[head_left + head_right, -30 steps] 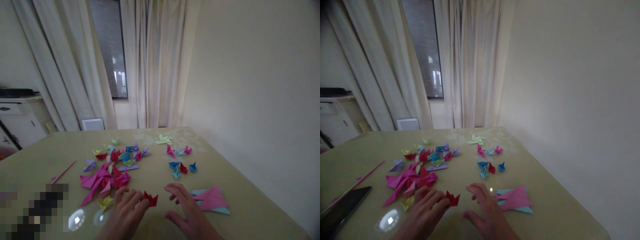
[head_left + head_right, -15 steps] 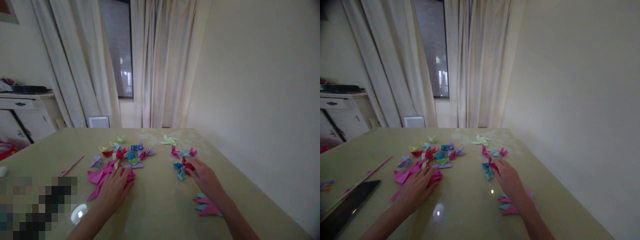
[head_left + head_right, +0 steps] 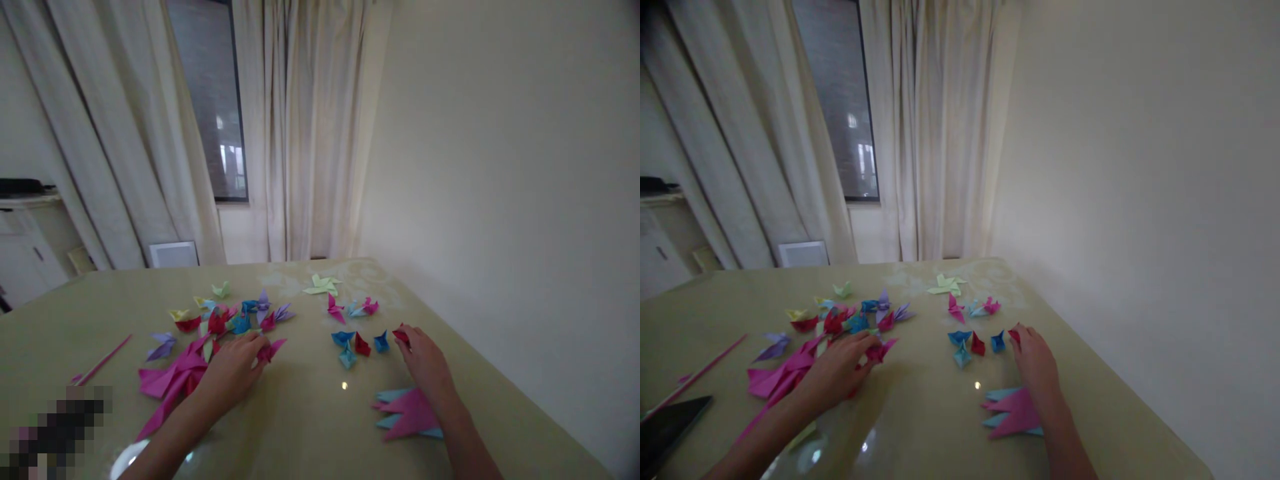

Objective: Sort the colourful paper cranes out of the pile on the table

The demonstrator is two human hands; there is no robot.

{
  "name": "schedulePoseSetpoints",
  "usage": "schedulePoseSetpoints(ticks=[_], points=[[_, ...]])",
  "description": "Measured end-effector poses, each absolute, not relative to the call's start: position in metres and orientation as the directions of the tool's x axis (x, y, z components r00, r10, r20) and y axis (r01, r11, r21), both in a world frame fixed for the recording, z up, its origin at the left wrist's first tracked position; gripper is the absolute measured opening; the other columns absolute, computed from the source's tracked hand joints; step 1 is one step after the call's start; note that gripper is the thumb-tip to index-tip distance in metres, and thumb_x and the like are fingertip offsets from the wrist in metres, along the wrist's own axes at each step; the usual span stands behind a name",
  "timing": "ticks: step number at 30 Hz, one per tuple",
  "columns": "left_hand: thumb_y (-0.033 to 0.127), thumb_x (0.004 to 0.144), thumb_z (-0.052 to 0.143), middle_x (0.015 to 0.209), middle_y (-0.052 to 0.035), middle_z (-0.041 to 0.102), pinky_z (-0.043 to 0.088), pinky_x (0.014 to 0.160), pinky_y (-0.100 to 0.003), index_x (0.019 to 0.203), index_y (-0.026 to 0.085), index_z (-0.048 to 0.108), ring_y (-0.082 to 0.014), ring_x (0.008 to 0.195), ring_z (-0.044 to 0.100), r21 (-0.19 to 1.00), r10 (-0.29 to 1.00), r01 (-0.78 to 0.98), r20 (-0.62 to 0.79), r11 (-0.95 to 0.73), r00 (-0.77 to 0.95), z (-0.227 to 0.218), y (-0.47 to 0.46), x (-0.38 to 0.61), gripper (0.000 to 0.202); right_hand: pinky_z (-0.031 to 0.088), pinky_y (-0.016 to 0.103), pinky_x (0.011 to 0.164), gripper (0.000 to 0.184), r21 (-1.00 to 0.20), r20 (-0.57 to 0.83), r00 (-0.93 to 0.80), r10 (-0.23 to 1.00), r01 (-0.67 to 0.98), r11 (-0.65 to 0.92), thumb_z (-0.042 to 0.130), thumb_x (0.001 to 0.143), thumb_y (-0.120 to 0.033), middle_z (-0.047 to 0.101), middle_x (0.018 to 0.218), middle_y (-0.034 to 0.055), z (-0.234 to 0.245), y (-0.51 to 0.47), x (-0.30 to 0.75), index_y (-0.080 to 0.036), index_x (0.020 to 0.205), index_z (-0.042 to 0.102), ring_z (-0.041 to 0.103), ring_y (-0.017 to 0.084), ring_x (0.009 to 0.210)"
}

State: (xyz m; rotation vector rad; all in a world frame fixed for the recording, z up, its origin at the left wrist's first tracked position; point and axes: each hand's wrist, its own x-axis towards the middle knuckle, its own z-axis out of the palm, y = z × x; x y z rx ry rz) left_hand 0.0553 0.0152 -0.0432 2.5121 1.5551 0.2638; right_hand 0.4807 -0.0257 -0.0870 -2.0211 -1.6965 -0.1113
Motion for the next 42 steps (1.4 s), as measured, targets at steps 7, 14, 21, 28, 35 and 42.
schedulePoseSetpoints(ticks=[7, 14, 21, 28, 35, 42], points=[[0.020, 0.093, 0.068, 0.100, -0.0037, 0.072, 0.049, 0.085, -0.030, 0.095, 0.021, 0.072, -0.0195, 0.093, 0.067, 0.562, 0.727, 0.532, 0.194, -0.633, 0.659, -0.008, 0.022, 0.078, 0.005, 0.056, 0.036, 0.073, 0.035, -0.460, 0.469, 0.299, 0.831, 0.886, -0.059, 0.055, 0.097, -0.045, 0.069, 0.109, 0.0113, -0.088, -0.023, 0.482, -0.019, 0.109, 0.075, 0.069, 0.020, 0.071], [0.021, 0.098, 0.068, 0.107, -0.0005, 0.074, 0.050, 0.090, -0.028, 0.109, 0.025, 0.072, -0.0170, 0.100, 0.068, 0.671, 0.633, 0.300, 0.328, -0.679, 0.701, 0.020, 0.009, 0.077, 0.012, 0.057, 0.033, 0.076, 0.029, -0.540, 0.677, 0.065, 0.733, 0.721, 0.434, 0.057, 0.106, -0.045, 0.071, 0.100, 0.0090, -0.057, -0.027, 0.414, -0.022, 0.108, 0.075, 0.068, 0.022, 0.084], [0.028, 0.099, 0.072, 0.111, 0.0017, 0.077, 0.052, 0.098, -0.028, 0.108, 0.028, 0.075, -0.0161, 0.107, 0.070, 0.728, 0.666, 0.247, 0.365, -0.640, 0.651, 0.041, 0.011, 0.045, 0.010, 0.054, 0.032, 0.085, 0.037, -0.725, 0.508, -0.342, 0.790, 0.326, 0.607, 0.052, 0.110, -0.046, 0.072, 0.119, 0.0074, 0.017, 0.003, 0.318, -0.026, 0.136, 0.069, 0.068, 0.017, 0.090], [0.033, 0.096, 0.076, 0.108, 0.0015, 0.078, 0.054, 0.096, -0.027, 0.106, 0.031, 0.079, -0.0167, 0.103, 0.072, 0.743, 0.687, 0.235, 0.384, -0.627, 0.617, 0.041, 0.013, 0.026, 0.010, 0.051, 0.029, 0.074, 0.027, -0.821, 0.463, -0.483, 0.743, 0.084, 0.565, 0.078, 0.094, -0.046, 0.072, 0.088, 0.0023, 0.033, 0.028, 0.269, -0.019, 0.099, 0.078, 0.065, 0.016, 0.080], [0.036, 0.100, 0.062, 0.134, -0.0058, 0.069, 0.052, 0.104, -0.039, 0.130, 0.031, 0.070, -0.0268, 0.122, 0.066, 0.634, 0.844, 0.569, 0.297, -0.524, 0.447, 0.009, 0.044, 0.027, 0.031, 0.048, 0.024, 0.078, 0.007, -0.568, 0.467, -0.301, 0.831, 0.618, 0.544, 0.070, 0.099, -0.021, 0.070, 0.098, 0.0028, 0.031, 0.061, 0.319, -0.019, 0.096, 0.077, 0.066, 0.014, 0.086], [0.014, 0.080, 0.065, 0.115, -0.0056, 0.077, 0.052, 0.093, -0.036, 0.118, 0.025, 0.075, -0.0271, 0.109, 0.071, 0.412, 0.811, 0.853, -0.346, -0.321, 0.472, -0.049, 0.060, 0.033, 0.041, 0.044, 0.027, 0.080, 0.019, -0.269, 0.185, -0.195, 0.963, 0.933, 0.241, 0.063, 0.098, -0.016, 0.078, 0.095, 0.0072, -0.010, 0.108, 0.361, -0.019, 0.089, 0.080, 0.069, 0.019, 0.090]])
